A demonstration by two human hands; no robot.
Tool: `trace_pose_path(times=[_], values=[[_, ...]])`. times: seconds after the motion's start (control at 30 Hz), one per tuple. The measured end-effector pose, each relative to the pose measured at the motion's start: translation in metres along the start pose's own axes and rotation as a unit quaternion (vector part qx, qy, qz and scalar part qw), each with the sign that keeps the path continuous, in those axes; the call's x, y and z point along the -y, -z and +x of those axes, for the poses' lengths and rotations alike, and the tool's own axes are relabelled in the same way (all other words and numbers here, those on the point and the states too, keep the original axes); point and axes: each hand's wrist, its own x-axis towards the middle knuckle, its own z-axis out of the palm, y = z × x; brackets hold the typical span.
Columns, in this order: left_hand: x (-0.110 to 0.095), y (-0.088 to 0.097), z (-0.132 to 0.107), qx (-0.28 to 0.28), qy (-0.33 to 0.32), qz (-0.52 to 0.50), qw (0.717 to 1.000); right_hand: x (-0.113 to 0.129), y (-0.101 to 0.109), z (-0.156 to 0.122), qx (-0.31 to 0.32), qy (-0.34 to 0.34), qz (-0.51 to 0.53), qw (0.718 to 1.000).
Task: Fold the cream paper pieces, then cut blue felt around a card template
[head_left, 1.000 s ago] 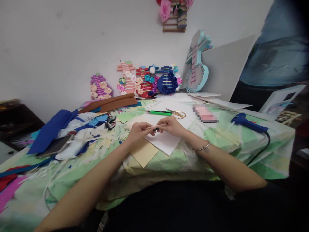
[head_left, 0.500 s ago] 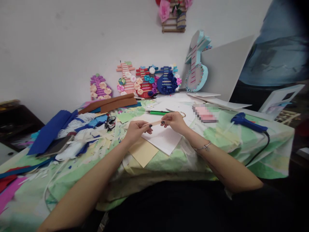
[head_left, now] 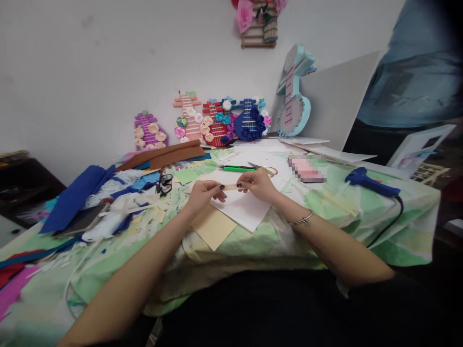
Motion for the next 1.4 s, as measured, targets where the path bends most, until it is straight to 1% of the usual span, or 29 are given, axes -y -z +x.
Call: trace_pose_path(times=[0.1,0.17,0.23,0.3,0.4,0.47,0.57,0.63,0.77,0.8,0.87,1.0,1.13,1.3,1.4], values=[[0.005,0.01,0.002,-0.067,0.006,0.1,0.993,-0.007,0.002,0.003,-0.05,-0.016,-0.023,0.998],[0.01,0.021,0.003,-0.112,0.015,0.176,0.978,-0.012,0.005,0.006,-0.102,-0.035,-0.045,0.993],[0.019,0.033,0.006,-0.129,0.032,0.24,0.962,-0.018,0.011,0.01,-0.15,-0.06,-0.073,0.984],[0.03,0.043,0.009,-0.111,0.052,0.289,0.95,-0.025,0.017,0.014,-0.173,-0.087,-0.104,0.976],[0.043,0.049,0.012,-0.049,0.082,0.336,0.937,-0.036,0.024,0.019,-0.182,-0.123,-0.158,0.963],[0.048,0.049,0.014,-0.01,0.093,0.355,0.93,-0.041,0.025,0.021,-0.172,-0.128,-0.197,0.957],[0.048,0.048,0.014,0.024,0.102,0.377,0.92,-0.043,0.023,0.021,-0.134,-0.109,-0.241,0.955],[0.047,0.05,0.014,0.037,0.11,0.39,0.914,-0.041,0.019,0.019,-0.086,-0.083,-0.255,0.96],[0.045,0.055,0.014,0.049,0.12,0.412,0.902,-0.034,0.011,0.014,0.054,-0.007,-0.251,0.966],[0.045,0.057,0.015,0.05,0.12,0.416,0.9,-0.032,0.01,0.014,0.08,0.01,-0.25,0.965],[0.045,0.061,0.015,0.049,0.124,0.424,0.896,-0.031,0.009,0.012,0.106,0.031,-0.252,0.961],[0.046,0.066,0.017,0.039,0.136,0.435,0.889,-0.032,0.011,0.012,0.115,0.041,-0.263,0.957],[0.049,0.069,0.018,0.04,0.136,0.429,0.892,-0.033,0.011,0.012,0.111,0.041,-0.265,0.957],[0.053,0.069,0.016,0.047,0.108,0.392,0.913,-0.03,0.01,0.01,0.104,0.04,-0.265,0.958],[0.058,0.068,0.015,0.037,0.079,0.359,0.929,-0.029,0.009,0.008,0.101,0.041,-0.263,0.959]])
